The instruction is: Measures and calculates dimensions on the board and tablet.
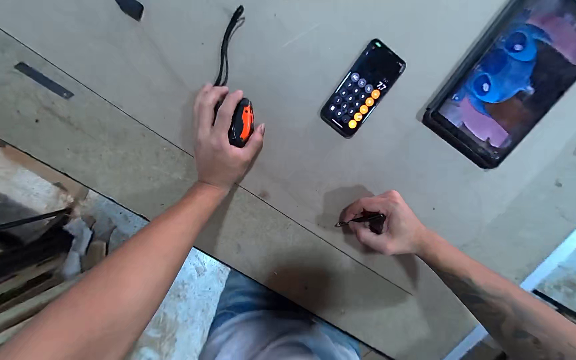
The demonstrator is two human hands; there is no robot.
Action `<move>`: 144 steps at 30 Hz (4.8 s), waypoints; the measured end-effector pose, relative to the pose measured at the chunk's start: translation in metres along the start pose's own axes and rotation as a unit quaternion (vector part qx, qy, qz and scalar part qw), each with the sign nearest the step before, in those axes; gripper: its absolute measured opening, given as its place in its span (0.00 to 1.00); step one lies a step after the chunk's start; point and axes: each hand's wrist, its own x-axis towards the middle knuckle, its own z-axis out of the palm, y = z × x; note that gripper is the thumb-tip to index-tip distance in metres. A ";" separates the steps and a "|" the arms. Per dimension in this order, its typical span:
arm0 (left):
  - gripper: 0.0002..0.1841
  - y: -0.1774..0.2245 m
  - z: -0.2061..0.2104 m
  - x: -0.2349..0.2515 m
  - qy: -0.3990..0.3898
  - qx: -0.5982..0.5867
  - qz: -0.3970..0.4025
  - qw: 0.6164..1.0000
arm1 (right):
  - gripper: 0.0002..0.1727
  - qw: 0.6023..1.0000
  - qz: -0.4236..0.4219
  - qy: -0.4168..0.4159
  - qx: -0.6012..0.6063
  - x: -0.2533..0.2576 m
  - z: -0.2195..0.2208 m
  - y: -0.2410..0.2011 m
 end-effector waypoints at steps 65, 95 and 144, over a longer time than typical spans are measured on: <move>0.35 0.211 -0.037 0.082 -0.507 -0.078 0.150 0.845 | 0.24 0.828 0.177 0.397 0.355 -0.024 0.011 -0.095; 0.16 0.304 0.108 0.208 -0.526 0.155 0.098 0.830 | 0.09 0.827 0.318 0.463 -0.003 -0.152 -0.202 0.043; 0.17 0.296 0.126 0.222 -0.592 0.188 0.064 0.781 | 0.15 0.876 0.303 0.375 0.024 -0.153 -0.213 0.056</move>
